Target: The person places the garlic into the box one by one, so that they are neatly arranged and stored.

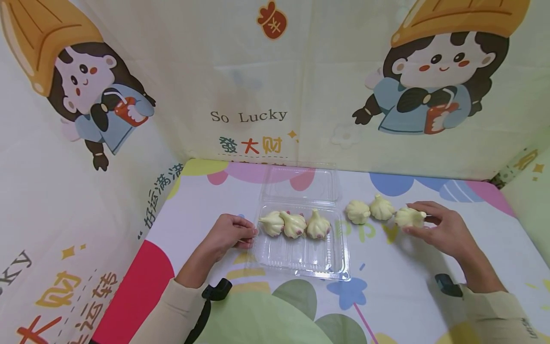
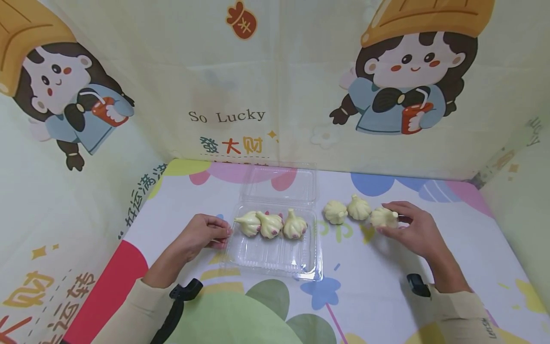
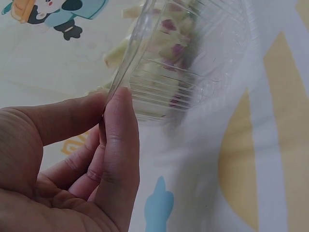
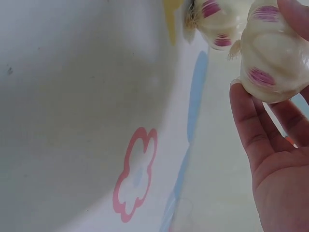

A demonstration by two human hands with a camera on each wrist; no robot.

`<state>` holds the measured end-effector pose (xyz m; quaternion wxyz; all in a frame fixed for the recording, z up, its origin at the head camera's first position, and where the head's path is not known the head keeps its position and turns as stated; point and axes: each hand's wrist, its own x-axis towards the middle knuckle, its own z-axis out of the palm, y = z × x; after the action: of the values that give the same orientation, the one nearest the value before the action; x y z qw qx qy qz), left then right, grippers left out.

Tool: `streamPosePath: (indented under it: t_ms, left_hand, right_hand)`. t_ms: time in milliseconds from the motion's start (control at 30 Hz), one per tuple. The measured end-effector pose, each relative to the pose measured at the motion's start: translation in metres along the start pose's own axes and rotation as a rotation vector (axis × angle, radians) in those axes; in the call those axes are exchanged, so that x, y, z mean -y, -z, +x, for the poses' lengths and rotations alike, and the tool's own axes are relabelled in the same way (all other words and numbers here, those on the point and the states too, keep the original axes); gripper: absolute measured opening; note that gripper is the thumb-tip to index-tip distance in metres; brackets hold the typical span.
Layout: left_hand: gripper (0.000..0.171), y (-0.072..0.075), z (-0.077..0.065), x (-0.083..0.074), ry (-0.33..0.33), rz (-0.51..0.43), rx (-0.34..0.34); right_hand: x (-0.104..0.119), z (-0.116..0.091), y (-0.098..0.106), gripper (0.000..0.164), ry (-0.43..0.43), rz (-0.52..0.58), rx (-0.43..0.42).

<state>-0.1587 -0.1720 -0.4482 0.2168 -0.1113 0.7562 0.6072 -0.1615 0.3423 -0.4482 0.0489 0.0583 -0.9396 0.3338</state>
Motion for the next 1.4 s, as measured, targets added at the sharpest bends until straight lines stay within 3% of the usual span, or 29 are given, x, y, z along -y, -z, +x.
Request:
streamPosePath:
  t_ms: [300, 1233, 1400]
  left_hand:
    - [0.020, 0.000, 0.000, 0.000, 0.002, 0.000, -0.003]
    - [0.020, 0.000, 0.001, 0.000, 0.011, 0.004, -0.004]
    - [0.019, 0.000, 0.001, 0.001, 0.011, 0.005, -0.004]
  right_hand:
    - [0.004, -0.001, 0.002, 0.061, 0.003, 0.006, 0.017]
    - [0.026, -0.003, -0.004, 0.057, 0.174, 0.070, -0.016]
    - [0.031, -0.003, -0.005, 0.057, 0.160, 0.066, 0.007]
